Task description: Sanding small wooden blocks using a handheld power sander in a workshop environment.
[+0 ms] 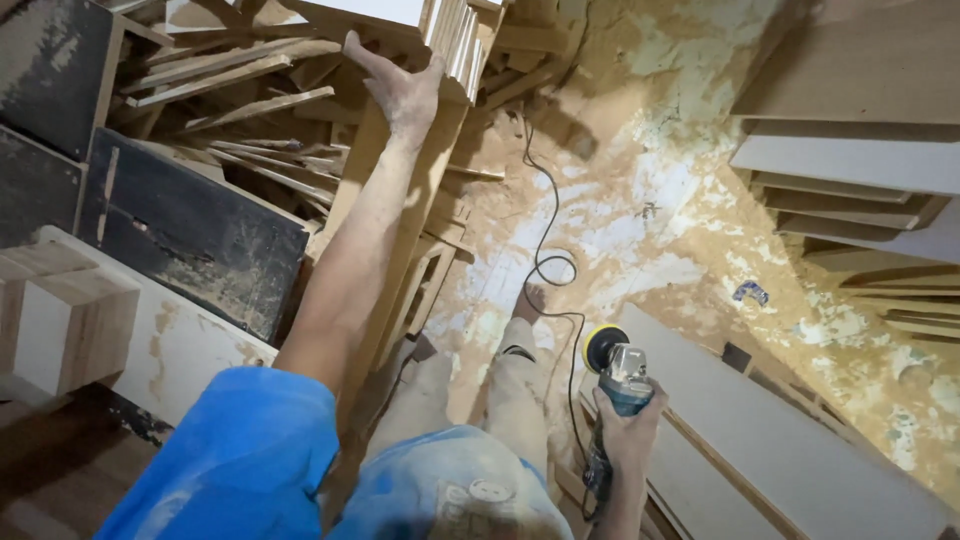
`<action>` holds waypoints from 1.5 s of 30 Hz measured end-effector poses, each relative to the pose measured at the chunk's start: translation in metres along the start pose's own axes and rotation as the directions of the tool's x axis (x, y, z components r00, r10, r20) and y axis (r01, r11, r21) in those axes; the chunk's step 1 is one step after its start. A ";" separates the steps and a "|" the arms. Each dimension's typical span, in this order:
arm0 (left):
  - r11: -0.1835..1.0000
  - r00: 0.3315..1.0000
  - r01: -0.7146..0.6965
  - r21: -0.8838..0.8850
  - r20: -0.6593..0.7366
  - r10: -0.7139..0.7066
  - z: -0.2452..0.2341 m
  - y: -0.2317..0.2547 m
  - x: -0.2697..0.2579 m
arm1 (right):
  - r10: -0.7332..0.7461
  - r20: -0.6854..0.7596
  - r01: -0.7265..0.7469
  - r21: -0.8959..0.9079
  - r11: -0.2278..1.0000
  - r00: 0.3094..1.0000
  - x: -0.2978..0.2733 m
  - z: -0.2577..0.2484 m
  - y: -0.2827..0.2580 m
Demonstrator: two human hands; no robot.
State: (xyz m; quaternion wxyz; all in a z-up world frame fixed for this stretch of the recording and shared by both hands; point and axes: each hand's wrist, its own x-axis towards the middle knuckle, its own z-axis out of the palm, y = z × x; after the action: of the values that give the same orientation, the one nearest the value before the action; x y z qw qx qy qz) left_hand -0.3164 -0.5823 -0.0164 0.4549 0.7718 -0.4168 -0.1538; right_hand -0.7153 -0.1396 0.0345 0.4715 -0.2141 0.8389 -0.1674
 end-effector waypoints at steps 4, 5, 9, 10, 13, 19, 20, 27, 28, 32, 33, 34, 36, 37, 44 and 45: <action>0.997 0.998 0.063 -0.051 -0.007 -0.063 0.010 -0.019 0.007 | 0.032 0.009 -0.032 -0.030 0.999 0.999 -0.001 0.003 -0.006; 0.997 0.998 0.062 -0.050 -0.006 -0.063 0.006 -0.014 0.004 | 0.034 0.008 -0.034 -0.029 0.999 0.999 -0.002 0.002 -0.010; 0.992 0.996 0.092 -0.083 0.016 -0.091 -0.005 -0.011 -0.003 | 0.041 0.023 -0.040 -0.032 0.999 0.999 -0.005 0.002 -0.016; 0.992 0.996 0.085 -0.092 0.025 -0.084 -0.006 -0.016 -0.005 | 0.035 0.028 -0.033 -0.050 0.998 0.999 -0.005 0.002 -0.016; 0.982 0.992 0.124 -0.145 0.001 -0.126 -0.003 -0.019 -0.007 | 0.105 0.045 -0.100 -0.110 0.989 0.993 -0.011 0.001 -0.028; 0.948 0.979 0.193 -0.253 -0.013 -0.203 -0.007 -0.018 -0.013 | 0.133 0.032 -0.128 -0.124 0.984 0.991 -0.015 0.001 -0.038; 0.948 0.979 0.194 -0.252 -0.012 -0.204 -0.008 -0.017 -0.017 | 0.135 0.032 -0.130 -0.125 0.984 0.990 -0.016 0.000 -0.042; 0.935 0.935 0.332 -0.123 0.173 -0.310 -0.001 0.004 -0.029 | 0.125 0.049 -0.119 -0.109 0.987 0.991 -0.011 0.001 -0.045; 0.916 0.910 0.383 -0.117 0.216 -0.353 0.005 -0.001 -0.028 | 0.113 0.046 -0.107 -0.116 0.987 0.992 -0.009 0.002 -0.044; 0.938 0.973 0.230 -0.258 0.060 -0.222 0.010 -0.011 -0.024 | 0.141 0.040 -0.137 -0.086 0.987 0.989 -0.011 0.000 -0.052; 0.949 0.974 0.226 -0.219 0.070 -0.216 0.007 -0.009 -0.027 | 0.123 0.033 -0.119 -0.112 0.987 0.992 -0.008 0.001 -0.046; 0.958 0.974 0.222 -0.180 0.079 -0.211 0.005 -0.007 -0.029 | 0.105 0.026 -0.101 -0.139 0.985 0.994 -0.005 0.002 -0.041; 0.931 0.959 0.282 -0.230 0.054 -0.277 0.000 0.004 -0.029 | 0.100 0.031 -0.095 -0.133 0.987 0.995 -0.004 0.001 -0.036; 0.898 0.939 0.336 -0.284 0.030 -0.342 -0.003 0.010 -0.029 | 0.090 0.035 -0.085 -0.127 0.988 0.995 -0.002 0.001 -0.034; 0.782 0.893 0.445 -0.436 0.286 -0.348 -0.040 0.005 -0.016 | 0.091 0.009 -0.089 -0.144 0.986 0.996 0.002 -0.003 -0.030; 0.585 0.846 0.533 -0.612 0.411 -0.340 -0.044 -0.006 -0.006 | 0.064 0.002 -0.063 -0.130 0.990 0.998 0.003 -0.002 -0.026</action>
State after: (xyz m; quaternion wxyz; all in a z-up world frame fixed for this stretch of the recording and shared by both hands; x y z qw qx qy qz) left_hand -0.2896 -0.5513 0.0017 0.6056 0.5902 -0.1746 -0.5045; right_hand -0.7136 -0.1629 0.0458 0.4642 -0.2179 0.8530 -0.0968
